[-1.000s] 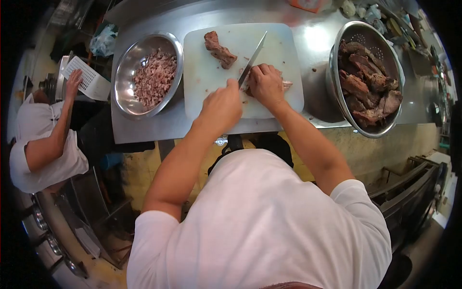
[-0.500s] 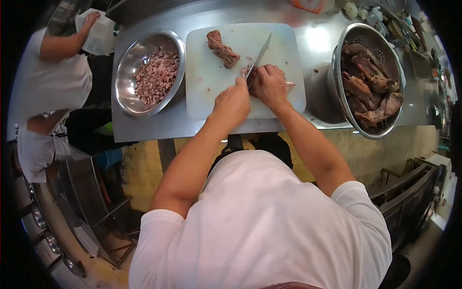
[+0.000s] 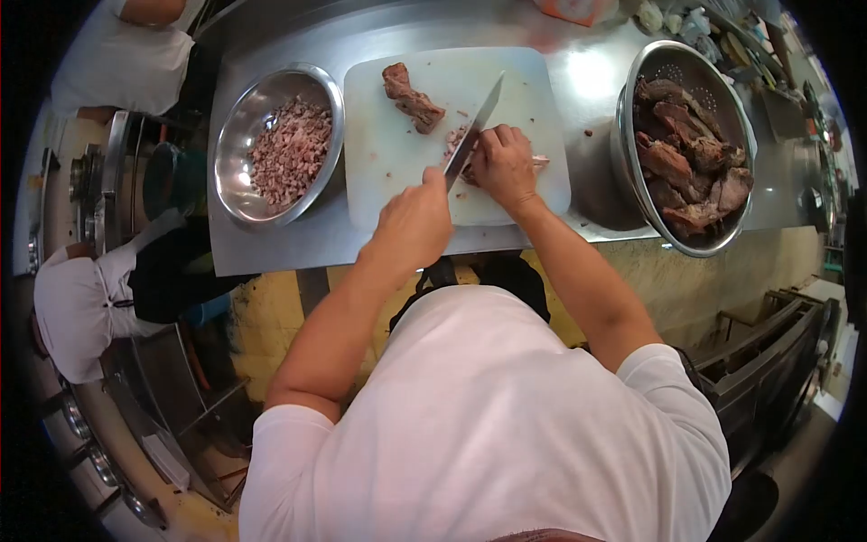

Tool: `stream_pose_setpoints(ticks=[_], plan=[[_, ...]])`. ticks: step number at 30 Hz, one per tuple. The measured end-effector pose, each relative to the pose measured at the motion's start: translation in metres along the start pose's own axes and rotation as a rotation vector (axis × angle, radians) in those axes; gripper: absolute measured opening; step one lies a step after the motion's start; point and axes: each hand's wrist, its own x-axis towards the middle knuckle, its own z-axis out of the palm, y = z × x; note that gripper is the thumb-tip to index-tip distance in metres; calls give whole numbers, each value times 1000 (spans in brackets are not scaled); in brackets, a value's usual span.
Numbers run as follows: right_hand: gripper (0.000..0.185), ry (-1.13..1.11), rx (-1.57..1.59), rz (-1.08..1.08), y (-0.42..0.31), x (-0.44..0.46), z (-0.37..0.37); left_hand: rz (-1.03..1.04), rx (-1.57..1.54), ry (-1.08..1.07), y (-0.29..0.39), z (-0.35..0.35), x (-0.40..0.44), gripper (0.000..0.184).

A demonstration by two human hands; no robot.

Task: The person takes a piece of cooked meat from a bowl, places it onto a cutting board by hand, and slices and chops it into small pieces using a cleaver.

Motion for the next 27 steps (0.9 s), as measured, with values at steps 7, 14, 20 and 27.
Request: stream_pose_setpoints(ticks=[7, 14, 20, 27], plan=[[12, -58, 138, -7, 5, 10, -9, 80, -72, 152, -14, 25, 51, 19], [11, -47, 51, -11, 10, 1, -10, 106, -48, 117, -10, 13, 39, 20], [12, -43, 33, 17, 9, 0, -11, 34, 20, 7, -5, 33, 14, 19], [16, -26, 54, 22, 12, -1, -10, 88, 39, 15, 6, -4, -3, 20]])
